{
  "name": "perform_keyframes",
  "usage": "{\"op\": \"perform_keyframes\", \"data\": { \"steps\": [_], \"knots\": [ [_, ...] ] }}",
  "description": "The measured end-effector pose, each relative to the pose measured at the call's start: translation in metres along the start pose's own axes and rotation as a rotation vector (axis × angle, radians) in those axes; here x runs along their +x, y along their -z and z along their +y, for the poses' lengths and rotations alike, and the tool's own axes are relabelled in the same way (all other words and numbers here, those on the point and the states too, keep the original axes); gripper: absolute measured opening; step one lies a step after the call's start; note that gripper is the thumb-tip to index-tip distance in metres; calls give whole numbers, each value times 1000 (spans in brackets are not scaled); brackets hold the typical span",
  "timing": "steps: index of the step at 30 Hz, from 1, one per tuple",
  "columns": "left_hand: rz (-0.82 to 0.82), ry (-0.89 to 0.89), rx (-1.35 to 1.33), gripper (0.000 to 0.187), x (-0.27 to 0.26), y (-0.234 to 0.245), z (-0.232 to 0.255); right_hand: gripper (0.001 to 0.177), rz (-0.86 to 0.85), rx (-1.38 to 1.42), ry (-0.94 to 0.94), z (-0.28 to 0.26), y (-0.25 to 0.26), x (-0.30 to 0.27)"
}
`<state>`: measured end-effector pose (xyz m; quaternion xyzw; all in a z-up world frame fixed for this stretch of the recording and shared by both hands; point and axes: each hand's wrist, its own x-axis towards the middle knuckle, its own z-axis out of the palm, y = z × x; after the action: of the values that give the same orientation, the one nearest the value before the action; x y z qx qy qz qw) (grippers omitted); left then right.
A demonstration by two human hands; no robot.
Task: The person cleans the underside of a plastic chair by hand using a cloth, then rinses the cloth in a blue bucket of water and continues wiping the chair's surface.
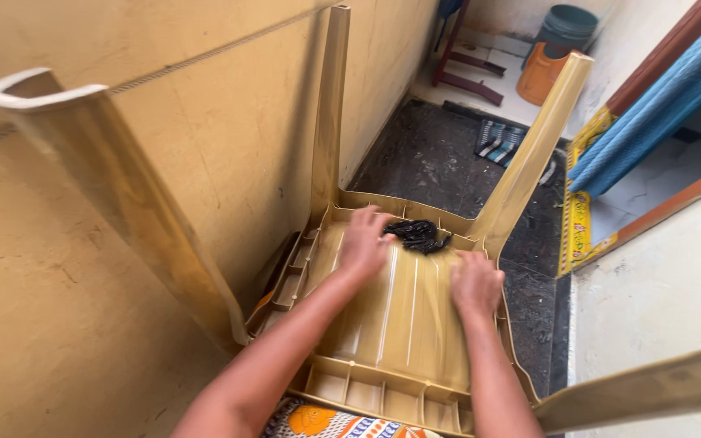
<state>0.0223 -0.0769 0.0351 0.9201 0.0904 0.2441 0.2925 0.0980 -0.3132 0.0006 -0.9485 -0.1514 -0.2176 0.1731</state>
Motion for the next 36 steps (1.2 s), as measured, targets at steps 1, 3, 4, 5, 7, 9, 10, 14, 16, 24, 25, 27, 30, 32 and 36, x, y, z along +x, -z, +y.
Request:
{"op": "perform_keyframes", "data": {
  "steps": [1,3,4,5,7,9,10,14,16,24,25,27,30,32,36],
  "knots": [
    [-14,-50,-17,43,1,-13,9,23,-104,-27,23,-5,-2,0],
    [-70,-74,15,44,10,-45,26,21,-215,-52,49,-6,-4,-1],
    [-123,-105,40,45,14,-60,33,21,-205,-62,51,-5,-6,-1],
    [-118,-104,45,45,20,-74,42,20,-185,-69,55,-5,-8,5],
    [-245,-68,131,37,23,-90,51,19,-203,-68,56,-1,-8,9],
    [-257,-100,222,33,22,-92,44,19,-240,-56,60,1,-9,8],
    [-274,-144,303,28,20,-91,39,18,-217,-59,81,3,-8,9],
    [-339,-7,332,42,28,-73,-11,19,-233,-27,77,5,-6,8],
    [-298,26,399,49,29,-45,-59,18,-237,-12,77,5,-5,8],
    [-347,32,406,42,-3,6,-88,19,-294,20,83,14,-11,7],
    [-375,22,429,42,-7,14,-81,19,-269,10,98,14,-12,8],
    [-423,65,417,42,-30,31,-64,20,-243,5,116,15,-12,9],
    [-494,13,426,42,-70,61,-43,20,-258,6,117,13,-12,9],
    [-588,47,461,43,-94,75,-29,22,-279,9,87,13,-11,9],
    [-916,193,347,36,-123,96,0,21,-301,-1,80,10,-8,10]
  ]
}}
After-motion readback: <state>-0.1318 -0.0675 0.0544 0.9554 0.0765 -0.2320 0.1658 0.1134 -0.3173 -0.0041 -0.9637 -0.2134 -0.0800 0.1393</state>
